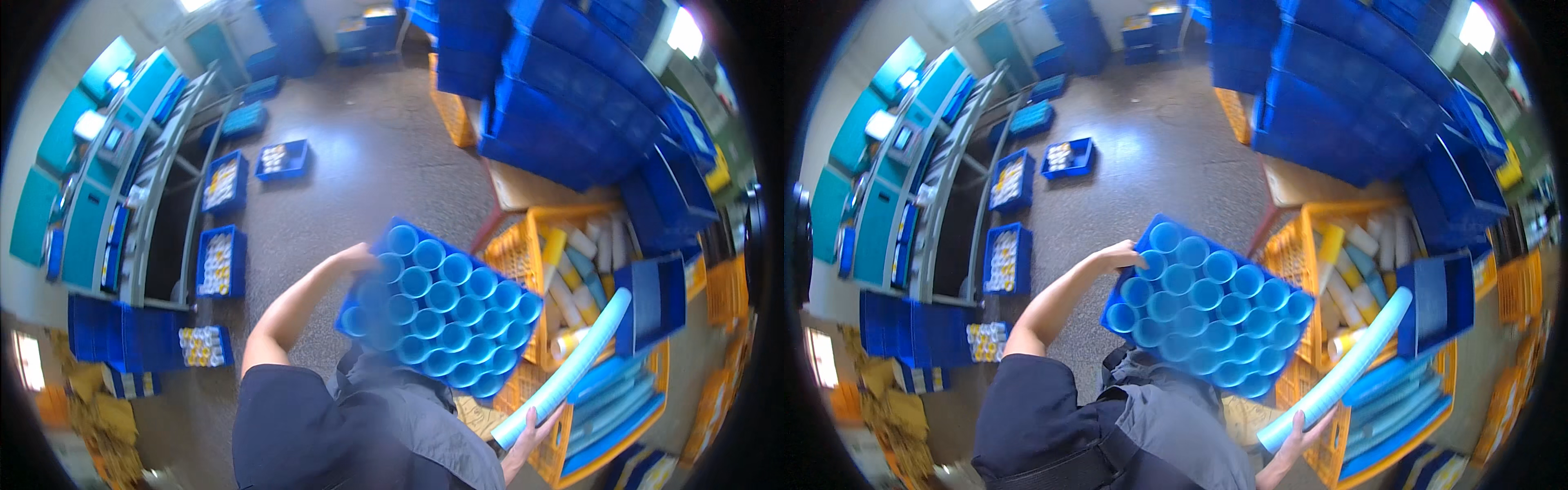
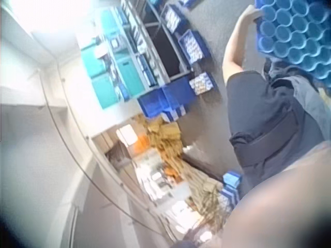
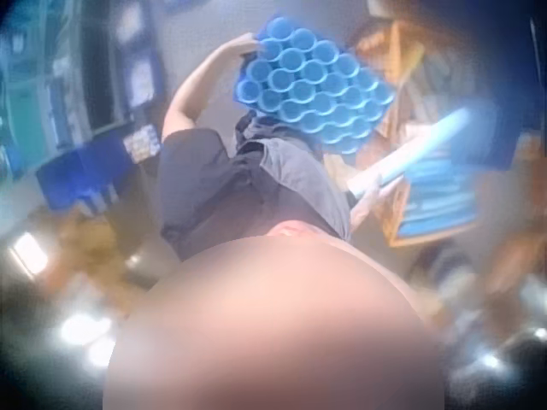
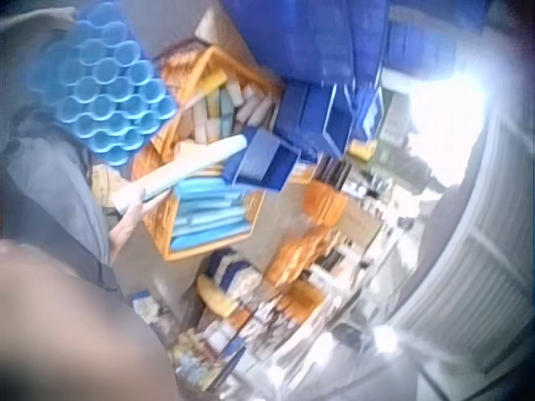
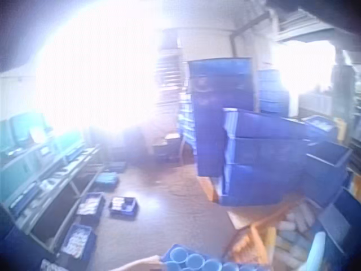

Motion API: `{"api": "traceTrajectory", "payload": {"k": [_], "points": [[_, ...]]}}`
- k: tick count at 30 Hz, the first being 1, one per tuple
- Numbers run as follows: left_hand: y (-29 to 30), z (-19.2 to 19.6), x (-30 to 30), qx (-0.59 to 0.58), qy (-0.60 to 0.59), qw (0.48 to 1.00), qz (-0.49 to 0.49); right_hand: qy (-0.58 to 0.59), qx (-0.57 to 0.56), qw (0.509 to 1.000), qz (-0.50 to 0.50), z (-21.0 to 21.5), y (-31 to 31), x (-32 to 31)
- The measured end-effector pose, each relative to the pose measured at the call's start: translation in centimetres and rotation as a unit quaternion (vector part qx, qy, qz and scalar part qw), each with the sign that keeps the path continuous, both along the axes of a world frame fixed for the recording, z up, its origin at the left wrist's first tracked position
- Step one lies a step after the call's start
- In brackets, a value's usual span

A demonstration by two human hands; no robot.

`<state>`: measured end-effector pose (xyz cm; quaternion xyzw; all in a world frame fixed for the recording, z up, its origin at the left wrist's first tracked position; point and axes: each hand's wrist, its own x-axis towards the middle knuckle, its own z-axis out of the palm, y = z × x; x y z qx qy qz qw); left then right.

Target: The person fills blue and yellow cylindrical containers with white granular material from a hopper and places them into a blue tray. The person also handles white shoe-like objects, stacking them on a nearby rack.

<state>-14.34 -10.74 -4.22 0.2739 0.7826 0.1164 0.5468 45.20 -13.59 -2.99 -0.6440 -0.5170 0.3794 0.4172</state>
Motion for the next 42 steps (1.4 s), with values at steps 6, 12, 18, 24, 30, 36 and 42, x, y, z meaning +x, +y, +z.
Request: {"api": "traceTrajectory", "payload": {"k": [6,12,18,24,30,36,42], "points": [[-13.3,-5.1,-7.7,-0.096,0.156,0.971,0.153,-0.028,-0.044,0.996,0.076,-7.3,6.0,-2.3],[-22.4,-26.9,-6.4,-0.152,0.215,0.806,0.53,-0.169,-0.045,0.982,0.069,-10.1,8.9,-6.7],[-17.9,-48.8,-2.0,-0.181,0.069,0.52,0.832,-0.281,-0.073,0.957,0.024,-9.2,10.1,-10.6],[-14.0,-63.0,-1.7,-0.059,-0.181,0.294,0.937,-0.328,-0.085,0.941,0.019,-8.0,11.5,-12.4],[-12.2,-58.8,-8.7,0.065,-0.085,0.634,0.766,-0.311,-0.071,0.947,0.028,-7.0,11.1,-12.3],[-3.7,-42.1,-11.8,0.079,0.181,0.902,0.384,-0.232,-0.027,0.971,0.045,-8.3,11.8,-13.2],[11.7,-28.1,-1.3,0.302,0.081,0.923,0.224,-0.11,-0.059,0.992,0.006,-7.3,11.9,-13.2]]}}
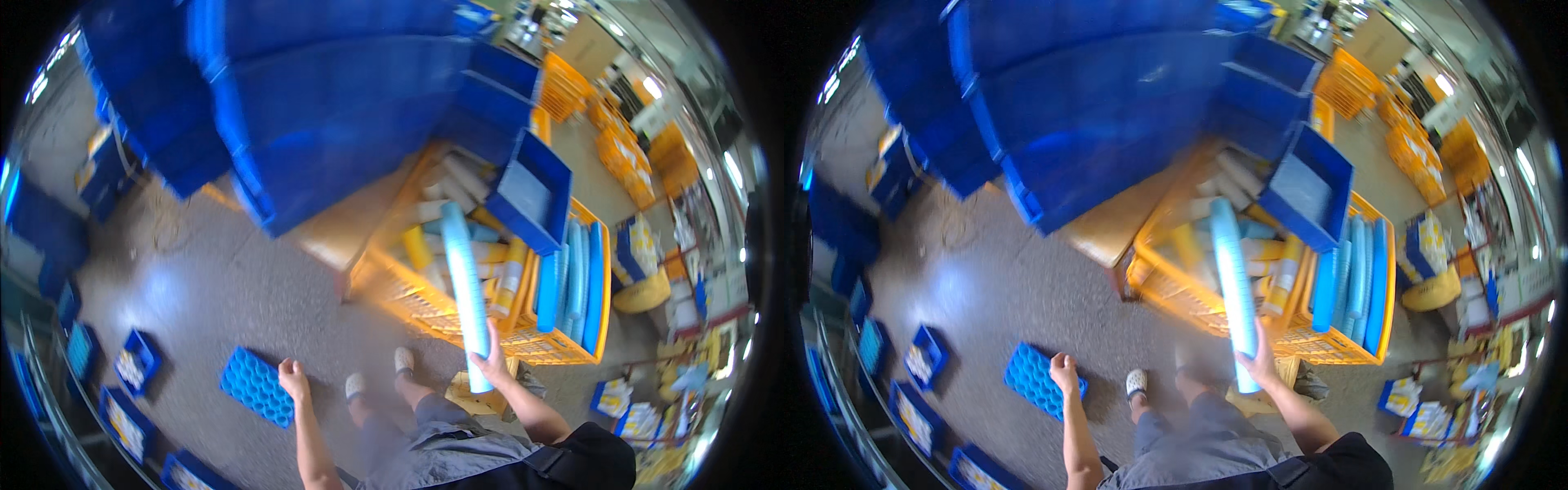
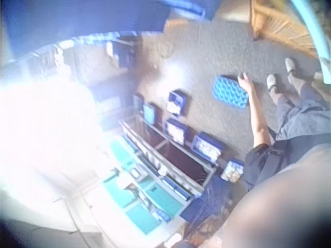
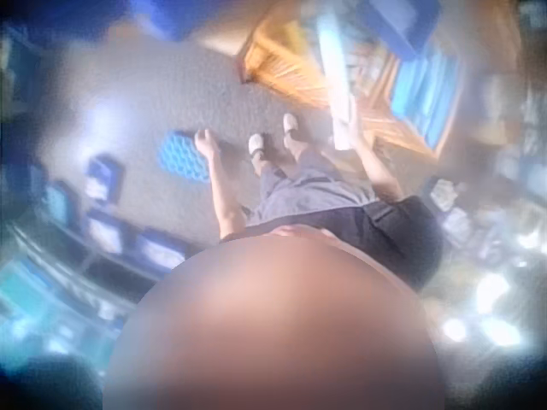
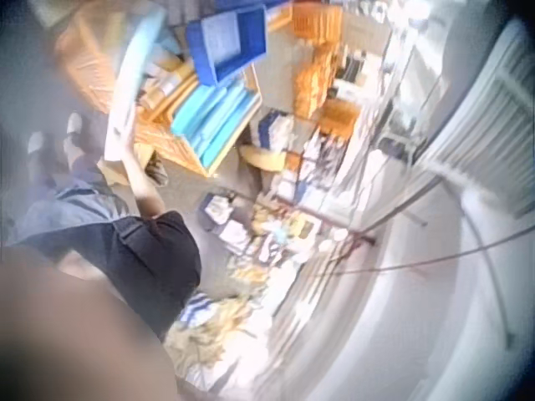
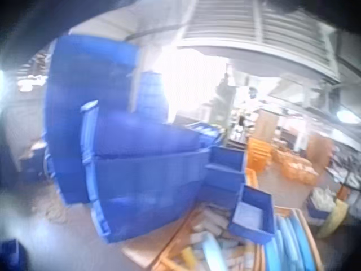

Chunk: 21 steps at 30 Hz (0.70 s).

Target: The person fills blue and yellow cylindrical containers with white granular material from a hopper and places them into a blue tray. The person also handles white shoe-like objects, stacking them on a nearby rack.

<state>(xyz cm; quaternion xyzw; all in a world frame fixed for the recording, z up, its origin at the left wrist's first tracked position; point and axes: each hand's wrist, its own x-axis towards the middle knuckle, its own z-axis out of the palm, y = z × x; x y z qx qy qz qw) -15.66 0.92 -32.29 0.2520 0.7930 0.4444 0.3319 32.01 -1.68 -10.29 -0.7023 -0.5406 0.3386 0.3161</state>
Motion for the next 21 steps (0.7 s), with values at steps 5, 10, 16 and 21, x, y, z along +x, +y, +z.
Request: {"api": "traceTrajectory", "payload": {"k": [5,10,16,21], "points": [[11.3,15.6,17.0,0.157,-0.003,0.978,-0.14,-0.051,0.106,0.993,0.018,3.2,-2.9,3.9],[21.1,24.4,33.7,0.283,0.167,0.891,-0.313,0.046,-0.061,0.996,-0.044,3.8,-6.8,9.3],[30.5,27.5,49.0,0.353,0.398,0.698,-0.478,0.087,0.048,0.98,-0.175,3.6,-12.4,12.4],[33.0,26.5,57.4,0.26,0.472,0.489,-0.686,-0.015,0.078,0.968,-0.237,5.7,-16.7,12.4]]}}
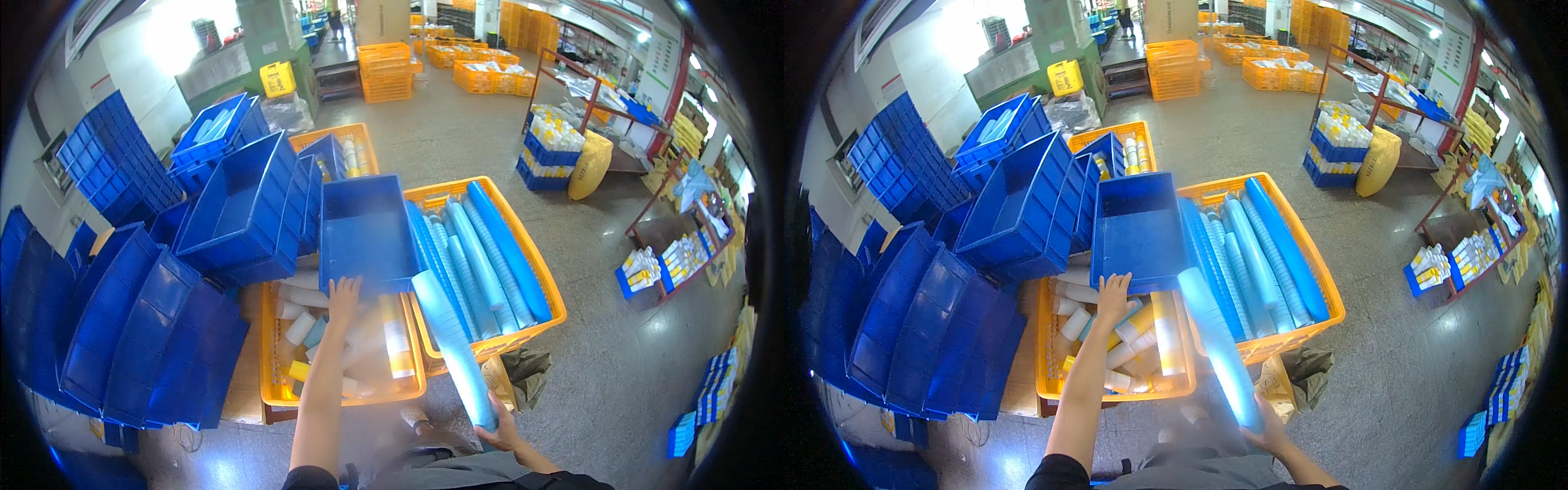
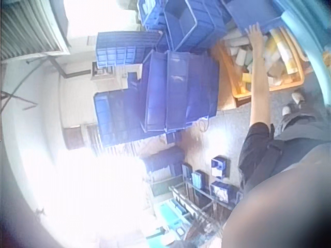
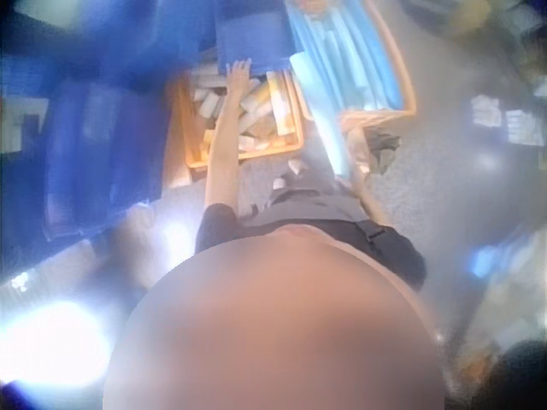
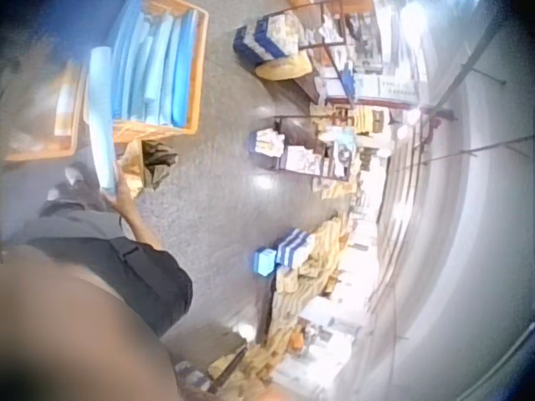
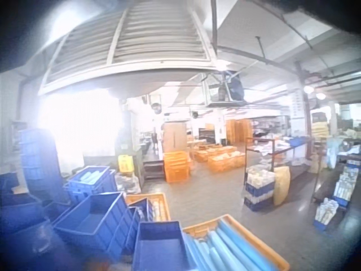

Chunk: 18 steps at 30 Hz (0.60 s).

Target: The person fills blue and yellow cylindrical containers with white granular material from a hopper and places them into a blue tray. The person also handles white shoe-like objects, stacking them on a nearby rack.

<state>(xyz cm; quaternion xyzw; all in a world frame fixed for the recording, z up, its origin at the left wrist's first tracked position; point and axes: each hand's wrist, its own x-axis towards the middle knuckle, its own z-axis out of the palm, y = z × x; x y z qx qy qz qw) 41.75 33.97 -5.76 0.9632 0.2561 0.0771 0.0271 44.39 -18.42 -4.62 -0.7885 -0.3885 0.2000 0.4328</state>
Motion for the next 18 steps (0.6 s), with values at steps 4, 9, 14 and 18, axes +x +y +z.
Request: {"api": "traceTrajectory", "payload": {"k": [4,9,14,18], "points": [[-0.3,-1.3,0.6,-0.022,-0.005,0.999,-0.029,-0.052,-0.011,0.996,-0.072,1.2,-1.6,-1.5],[-6.4,-0.4,-8.5,0.038,-0.075,0.989,-0.125,-0.025,0.044,0.983,-0.176,2.1,-1.0,-4.0],[-12.4,4.8,-17.3,-0.086,-0.017,0.986,-0.145,-0.015,0.03,0.979,-0.202,3.9,1.2,-5.7],[-18.3,6.2,-23.3,-0.088,0.002,0.975,-0.203,0.009,0.037,0.983,-0.18,5.0,2.5,-6.7]]}}
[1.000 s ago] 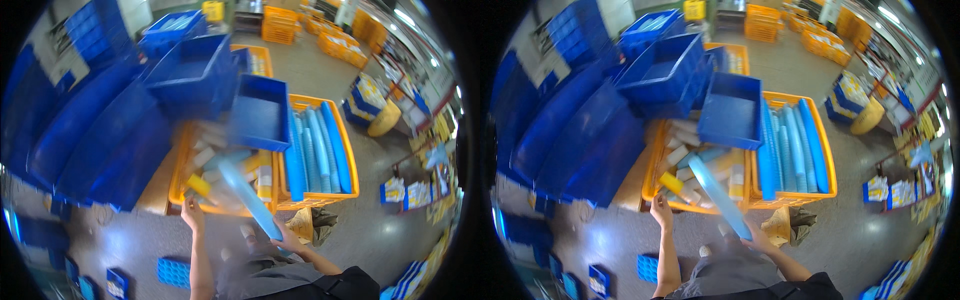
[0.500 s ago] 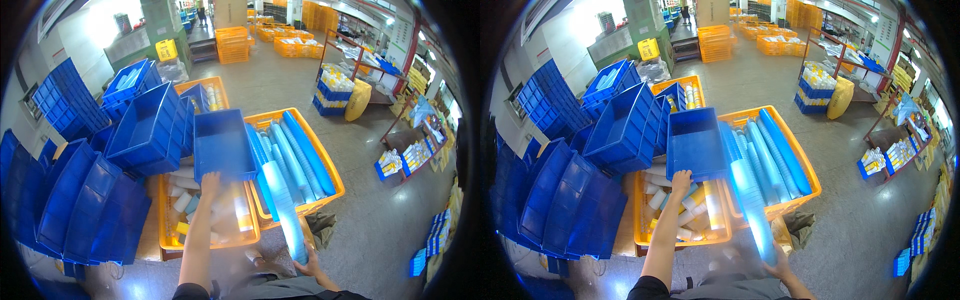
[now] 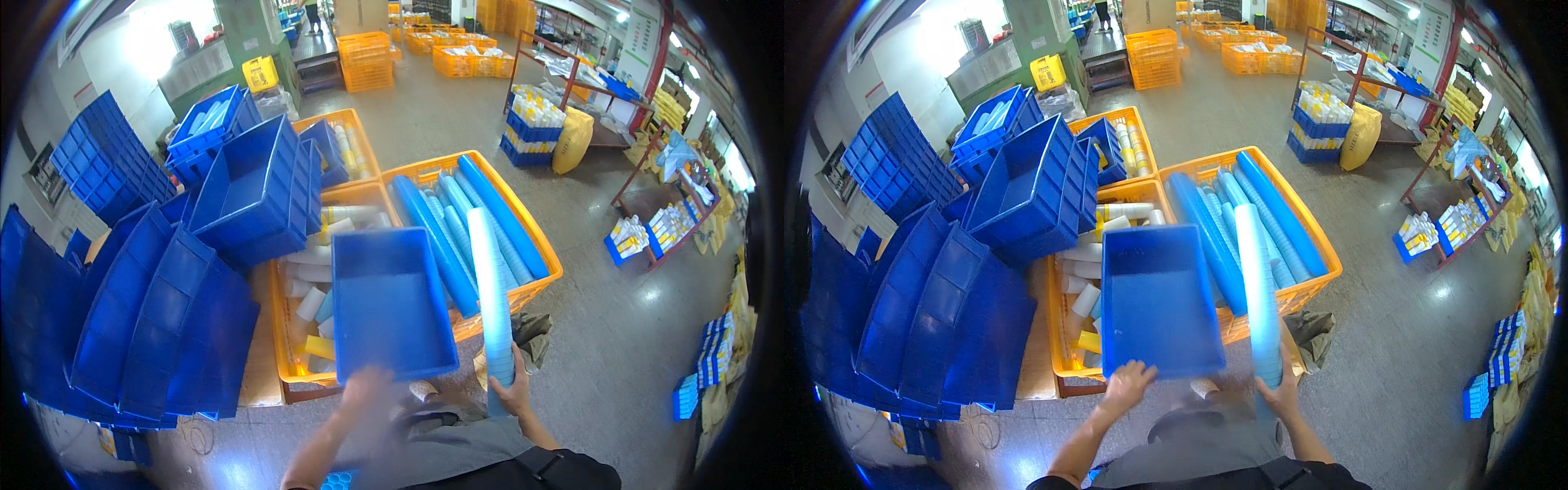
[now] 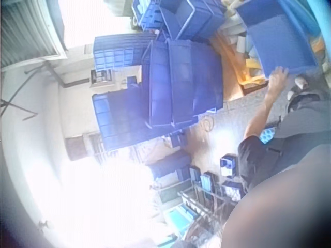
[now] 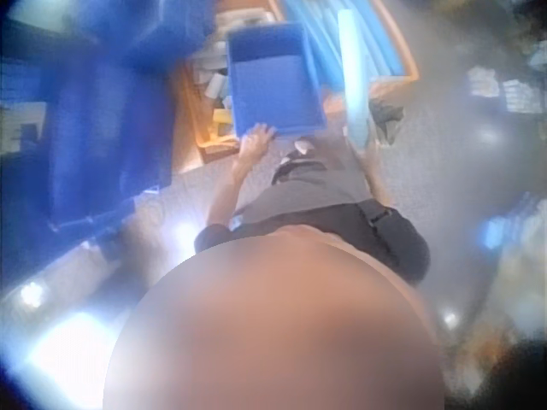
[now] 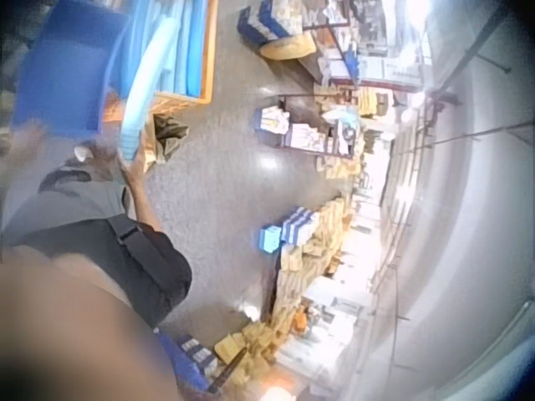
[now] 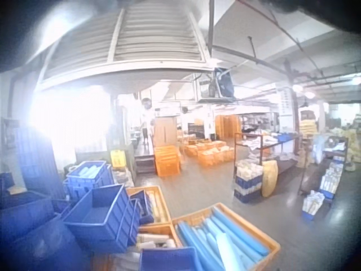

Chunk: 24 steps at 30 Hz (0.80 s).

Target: The person fills blue and yellow cylindrical containers with white granular material from a hopper and places them into a blue tray. The person also handles white shoe-like objects, stacking them on a nearby rack.

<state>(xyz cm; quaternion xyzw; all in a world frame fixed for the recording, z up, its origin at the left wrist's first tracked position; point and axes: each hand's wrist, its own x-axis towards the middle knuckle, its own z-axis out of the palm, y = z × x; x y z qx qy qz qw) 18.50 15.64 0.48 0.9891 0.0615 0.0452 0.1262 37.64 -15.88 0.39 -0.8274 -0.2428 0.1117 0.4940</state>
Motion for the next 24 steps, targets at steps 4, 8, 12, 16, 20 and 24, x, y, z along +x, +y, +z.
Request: {"api": "traceTrajectory", "payload": {"k": [4,8,12,16,20,24], "points": [[-6.3,-2.5,-4.2,-0.04,0.06,0.997,-0.01,-0.042,0.019,0.998,0.037,0.8,0.6,-1.2],[-7.6,-3.3,-4.6,-0.157,0.076,0.985,-0.001,-0.035,-0.014,0.996,0.078,3.0,1.2,-2.2],[-2.0,0.5,0.2,-0.495,-0.185,0.841,0.118,0.02,-0.024,0.983,0.18,7.2,3.1,-2.7],[6.0,5.5,7.4,-0.608,-0.296,0.674,0.298,0.163,0.005,0.922,0.351,11.8,6.1,-3.3],[11.0,7.5,9.0,-0.842,-0.194,0.446,0.235,0.324,0.189,0.805,0.46,13.5,9.9,-4.2],[9.6,7.0,7.0,-0.923,-0.195,0.188,0.274,0.222,0.3,0.84,0.394,11.8,15.2,-3.8]]}}
